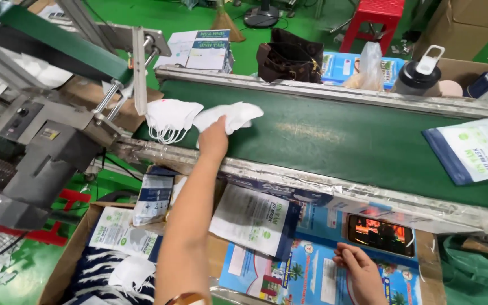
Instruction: Packing face masks into plastic bags and placing them in boxes.
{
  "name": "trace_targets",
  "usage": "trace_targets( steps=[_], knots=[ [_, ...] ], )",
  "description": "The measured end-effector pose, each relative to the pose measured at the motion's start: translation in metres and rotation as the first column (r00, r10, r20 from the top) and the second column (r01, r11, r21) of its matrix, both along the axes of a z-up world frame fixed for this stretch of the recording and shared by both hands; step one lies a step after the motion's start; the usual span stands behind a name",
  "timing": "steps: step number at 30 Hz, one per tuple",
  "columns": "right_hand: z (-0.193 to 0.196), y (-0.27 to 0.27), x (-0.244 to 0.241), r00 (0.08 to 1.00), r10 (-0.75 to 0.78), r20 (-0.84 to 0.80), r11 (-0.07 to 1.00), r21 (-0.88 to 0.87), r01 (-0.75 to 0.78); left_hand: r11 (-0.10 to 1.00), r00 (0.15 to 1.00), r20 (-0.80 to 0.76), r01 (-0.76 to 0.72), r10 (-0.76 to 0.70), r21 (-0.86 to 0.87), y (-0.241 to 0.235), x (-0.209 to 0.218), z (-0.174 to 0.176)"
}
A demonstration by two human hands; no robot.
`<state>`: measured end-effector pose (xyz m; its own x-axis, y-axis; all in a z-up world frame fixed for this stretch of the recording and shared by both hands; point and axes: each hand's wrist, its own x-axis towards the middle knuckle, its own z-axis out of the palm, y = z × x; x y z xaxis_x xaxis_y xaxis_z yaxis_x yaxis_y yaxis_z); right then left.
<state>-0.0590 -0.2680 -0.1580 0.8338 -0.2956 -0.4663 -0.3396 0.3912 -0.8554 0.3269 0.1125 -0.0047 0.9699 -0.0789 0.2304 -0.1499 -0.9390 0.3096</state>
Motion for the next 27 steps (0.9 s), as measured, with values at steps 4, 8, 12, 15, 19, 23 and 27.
trace_targets(
  steps=[4,8,12,15,19,23,27],
  knots=[
    [0.048,0.007,0.023,0.985,0.138,0.1,0.975,-0.19,-0.117,0.547,0.911,-0.219,0.008,-0.35,-0.837,-0.042,-0.101,0.056],
    [0.135,0.035,0.05,0.916,0.313,0.25,0.947,-0.156,-0.281,-0.039,0.681,-0.242,-0.37,-0.691,-0.928,-0.071,-0.193,0.026],
    [0.163,0.052,0.053,0.871,0.315,0.376,0.921,0.098,-0.376,-0.167,0.63,-0.232,-0.508,-0.741,-0.845,-0.09,-0.241,-0.018],
    [0.109,0.044,0.048,0.97,0.205,0.131,0.977,0.024,-0.21,-0.218,0.661,-0.234,-0.526,-0.713,-0.822,-0.087,-0.248,-0.038],
    [0.096,0.022,0.041,0.989,0.051,0.141,0.999,-0.006,-0.051,-0.224,0.685,-0.299,-0.564,-0.664,-0.795,-0.073,-0.256,-0.036],
    [0.105,0.02,0.04,0.937,-0.018,0.35,0.965,-0.24,0.108,-0.05,0.565,-0.389,-0.609,-0.728,-0.792,-0.076,-0.27,-0.041],
    [0.106,0.053,0.034,0.94,0.189,0.283,0.968,0.105,-0.227,0.127,0.436,-0.363,-0.482,-0.823,-0.867,-0.097,-0.29,-0.081]
  ],
)
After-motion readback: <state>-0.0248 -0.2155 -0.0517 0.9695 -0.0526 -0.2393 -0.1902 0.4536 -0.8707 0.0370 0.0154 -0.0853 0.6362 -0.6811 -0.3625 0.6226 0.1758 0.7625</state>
